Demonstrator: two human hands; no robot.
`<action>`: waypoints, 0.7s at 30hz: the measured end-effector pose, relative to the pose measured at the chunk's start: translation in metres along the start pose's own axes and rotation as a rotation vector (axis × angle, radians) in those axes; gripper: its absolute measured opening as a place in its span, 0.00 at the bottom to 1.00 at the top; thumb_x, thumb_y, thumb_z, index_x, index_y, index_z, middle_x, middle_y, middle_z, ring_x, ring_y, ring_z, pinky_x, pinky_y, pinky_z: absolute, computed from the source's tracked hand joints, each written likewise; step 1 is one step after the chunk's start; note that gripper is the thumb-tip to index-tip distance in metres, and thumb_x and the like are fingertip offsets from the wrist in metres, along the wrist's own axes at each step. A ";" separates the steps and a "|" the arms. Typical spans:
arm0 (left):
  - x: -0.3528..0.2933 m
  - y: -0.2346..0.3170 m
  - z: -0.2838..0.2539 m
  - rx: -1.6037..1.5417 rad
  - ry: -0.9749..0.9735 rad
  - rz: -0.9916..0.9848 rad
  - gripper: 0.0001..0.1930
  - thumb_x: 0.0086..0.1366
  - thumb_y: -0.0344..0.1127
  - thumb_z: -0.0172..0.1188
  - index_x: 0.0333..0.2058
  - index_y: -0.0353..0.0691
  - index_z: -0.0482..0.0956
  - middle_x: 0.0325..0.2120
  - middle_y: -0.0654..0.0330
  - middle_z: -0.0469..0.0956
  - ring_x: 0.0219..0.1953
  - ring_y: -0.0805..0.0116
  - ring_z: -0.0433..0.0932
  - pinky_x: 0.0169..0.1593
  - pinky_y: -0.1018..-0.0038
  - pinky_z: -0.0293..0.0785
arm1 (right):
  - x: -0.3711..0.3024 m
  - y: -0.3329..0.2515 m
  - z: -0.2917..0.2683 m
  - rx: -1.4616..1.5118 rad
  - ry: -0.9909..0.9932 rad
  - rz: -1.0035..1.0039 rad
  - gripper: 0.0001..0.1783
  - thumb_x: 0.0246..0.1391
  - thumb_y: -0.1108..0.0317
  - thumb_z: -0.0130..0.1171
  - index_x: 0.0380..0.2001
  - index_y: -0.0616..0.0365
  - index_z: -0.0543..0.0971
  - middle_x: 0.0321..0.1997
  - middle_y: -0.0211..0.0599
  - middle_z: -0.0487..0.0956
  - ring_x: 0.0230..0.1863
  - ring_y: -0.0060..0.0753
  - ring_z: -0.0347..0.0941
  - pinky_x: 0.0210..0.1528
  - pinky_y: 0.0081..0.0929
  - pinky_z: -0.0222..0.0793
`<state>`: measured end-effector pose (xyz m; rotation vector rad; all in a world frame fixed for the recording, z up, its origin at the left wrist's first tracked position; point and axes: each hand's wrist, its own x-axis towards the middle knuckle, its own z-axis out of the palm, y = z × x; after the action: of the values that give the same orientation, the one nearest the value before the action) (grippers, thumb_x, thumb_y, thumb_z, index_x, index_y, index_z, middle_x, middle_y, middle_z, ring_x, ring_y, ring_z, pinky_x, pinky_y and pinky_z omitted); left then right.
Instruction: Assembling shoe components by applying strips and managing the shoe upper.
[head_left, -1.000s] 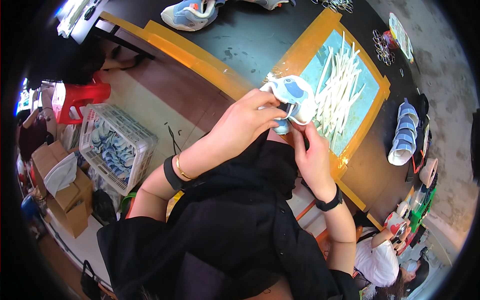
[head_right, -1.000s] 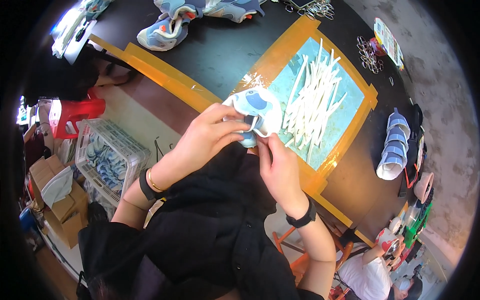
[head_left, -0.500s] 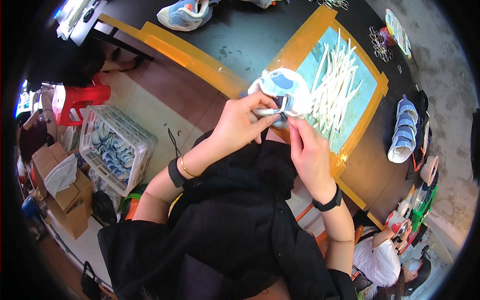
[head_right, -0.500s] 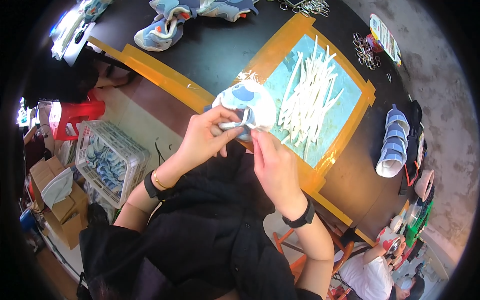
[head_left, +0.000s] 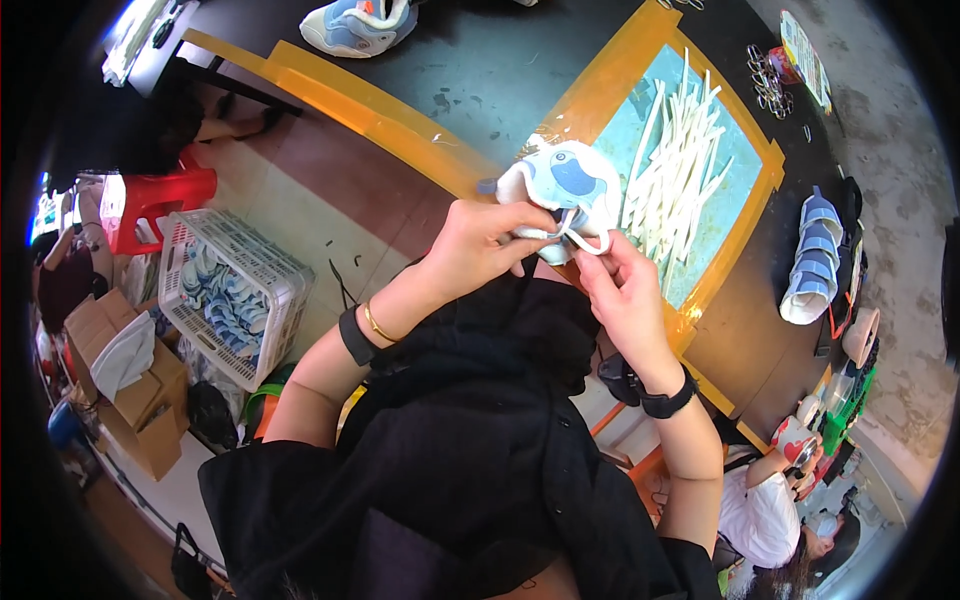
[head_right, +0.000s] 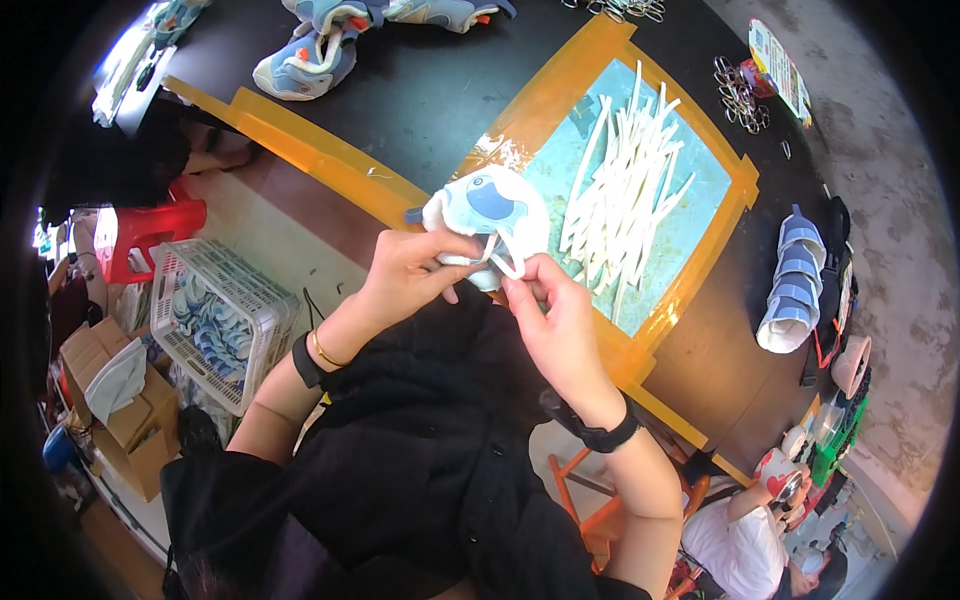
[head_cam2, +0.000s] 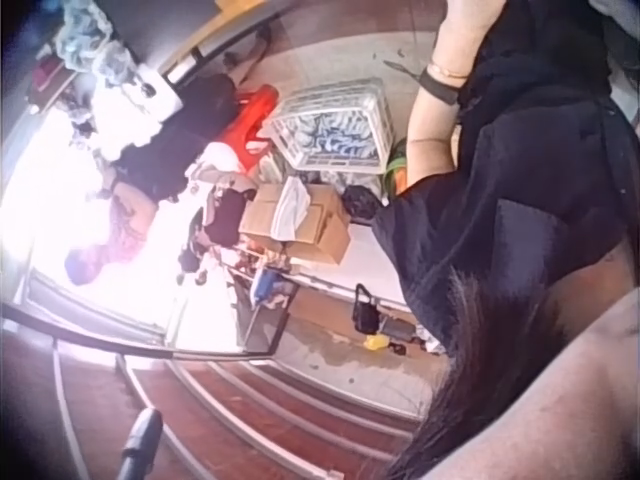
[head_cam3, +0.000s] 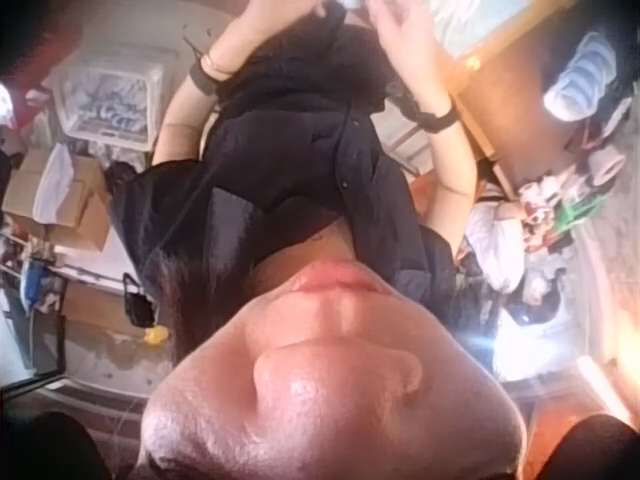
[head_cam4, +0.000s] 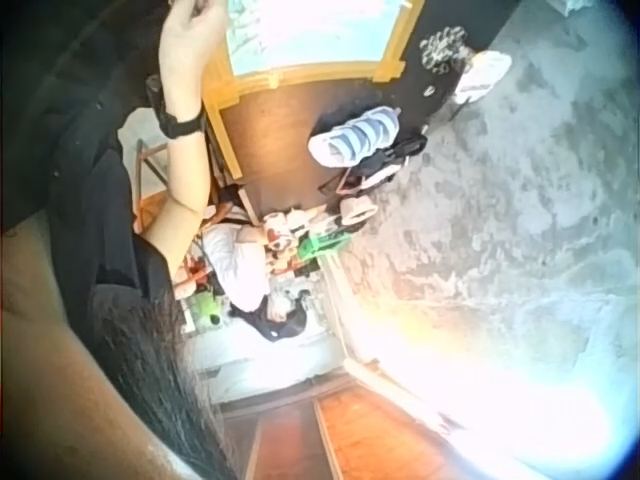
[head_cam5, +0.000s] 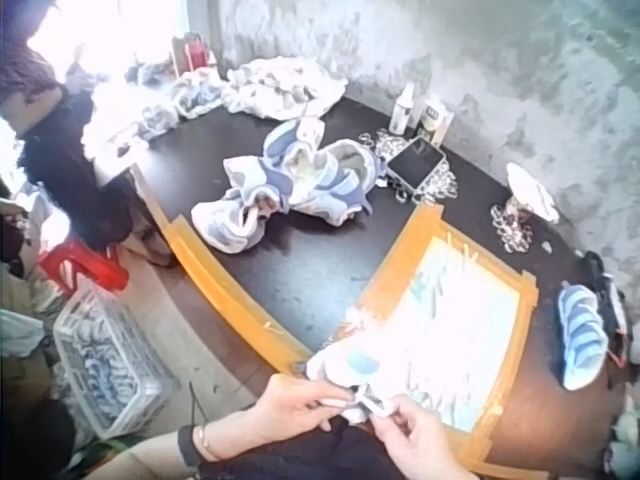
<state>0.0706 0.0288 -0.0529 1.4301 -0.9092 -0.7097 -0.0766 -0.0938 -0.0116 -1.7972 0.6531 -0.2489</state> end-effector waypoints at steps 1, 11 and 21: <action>0.000 -0.001 -0.001 0.008 -0.005 0.017 0.07 0.54 0.22 0.64 0.33 0.33 0.80 0.25 0.58 0.82 0.18 0.73 0.81 0.20 0.82 0.73 | -0.001 -0.011 -0.004 0.295 -0.060 0.290 0.04 0.58 0.70 0.55 0.35 0.57 0.72 0.18 0.25 0.68 0.15 0.14 0.61 0.15 0.16 0.52; 0.000 -0.003 -0.002 -0.009 -0.003 0.078 0.07 0.56 0.23 0.62 0.34 0.36 0.79 0.23 0.59 0.80 0.17 0.73 0.79 0.21 0.79 0.73 | -0.001 -0.007 0.012 -0.320 0.043 -0.164 0.04 0.56 0.75 0.55 0.35 0.60 0.73 0.19 0.27 0.68 0.17 0.25 0.66 0.17 0.22 0.59; -0.003 -0.012 -0.003 0.045 -0.002 0.111 0.08 0.54 0.23 0.62 0.34 0.39 0.79 0.21 0.60 0.79 0.16 0.71 0.78 0.20 0.79 0.73 | 0.016 -0.031 -0.004 0.715 -0.159 0.685 0.03 0.61 0.71 0.52 0.36 0.59 0.71 0.24 0.20 0.71 0.21 0.15 0.67 0.20 0.16 0.60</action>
<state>0.0730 0.0325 -0.0649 1.4070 -1.0036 -0.6110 -0.0561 -0.0995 0.0159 -0.8367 0.8857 0.1221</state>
